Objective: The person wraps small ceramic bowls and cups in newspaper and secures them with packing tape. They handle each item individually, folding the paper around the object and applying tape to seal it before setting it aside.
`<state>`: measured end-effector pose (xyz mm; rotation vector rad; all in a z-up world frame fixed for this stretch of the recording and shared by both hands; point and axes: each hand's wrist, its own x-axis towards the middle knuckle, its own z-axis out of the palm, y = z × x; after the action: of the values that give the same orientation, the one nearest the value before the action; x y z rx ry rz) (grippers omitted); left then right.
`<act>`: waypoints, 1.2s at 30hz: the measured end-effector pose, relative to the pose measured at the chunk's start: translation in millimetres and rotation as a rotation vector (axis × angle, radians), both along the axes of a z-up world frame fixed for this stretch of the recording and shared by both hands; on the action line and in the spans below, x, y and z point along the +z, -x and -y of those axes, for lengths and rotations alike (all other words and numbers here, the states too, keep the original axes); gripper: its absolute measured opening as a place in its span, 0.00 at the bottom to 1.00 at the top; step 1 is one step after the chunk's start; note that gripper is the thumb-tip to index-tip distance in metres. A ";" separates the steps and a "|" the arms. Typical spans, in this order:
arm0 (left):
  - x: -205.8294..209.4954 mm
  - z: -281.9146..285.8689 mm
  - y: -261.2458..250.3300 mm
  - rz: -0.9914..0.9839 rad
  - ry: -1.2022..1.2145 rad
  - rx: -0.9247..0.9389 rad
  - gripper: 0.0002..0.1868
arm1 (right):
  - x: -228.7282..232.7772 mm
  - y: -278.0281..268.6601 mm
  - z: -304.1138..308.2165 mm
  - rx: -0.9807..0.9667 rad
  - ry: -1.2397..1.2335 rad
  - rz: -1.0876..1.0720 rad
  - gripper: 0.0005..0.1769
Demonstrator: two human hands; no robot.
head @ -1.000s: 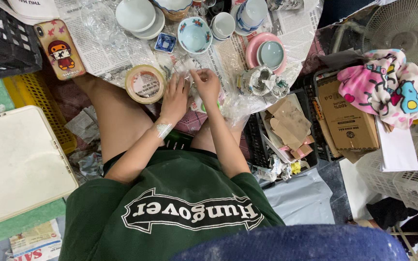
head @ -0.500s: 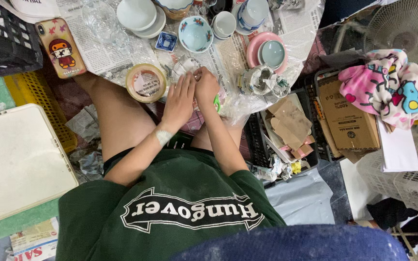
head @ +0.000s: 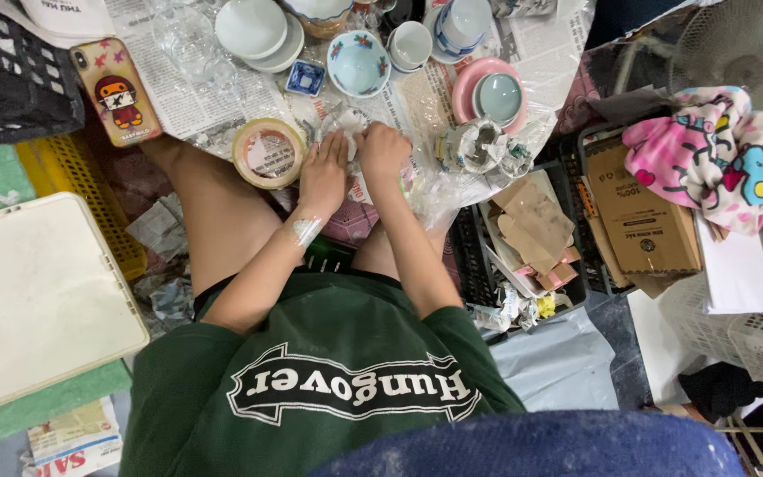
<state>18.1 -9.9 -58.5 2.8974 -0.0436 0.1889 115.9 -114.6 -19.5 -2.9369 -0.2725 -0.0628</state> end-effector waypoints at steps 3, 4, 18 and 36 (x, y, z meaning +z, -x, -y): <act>-4.0 -0.1 -1.7 0.047 -0.094 0.022 0.34 | 11.3 -3.2 -3.5 0.098 0.135 0.252 0.37; -3.1 0.7 -3.6 0.027 -0.044 0.022 0.36 | 19.0 -3.1 3.2 0.100 0.107 0.433 0.42; 25.2 -0.8 -0.4 -0.015 0.028 -0.004 0.42 | 8.9 54.4 36.5 0.144 -0.331 0.328 0.14; 60.7 1.3 -0.3 0.007 0.592 0.224 0.59 | -18.7 70.4 31.7 0.110 -0.768 -0.133 0.35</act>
<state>18.4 -11.2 2.2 2.3046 0.2874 0.2083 45.5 -146.3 -38.3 -2.1504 -0.3045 0.0377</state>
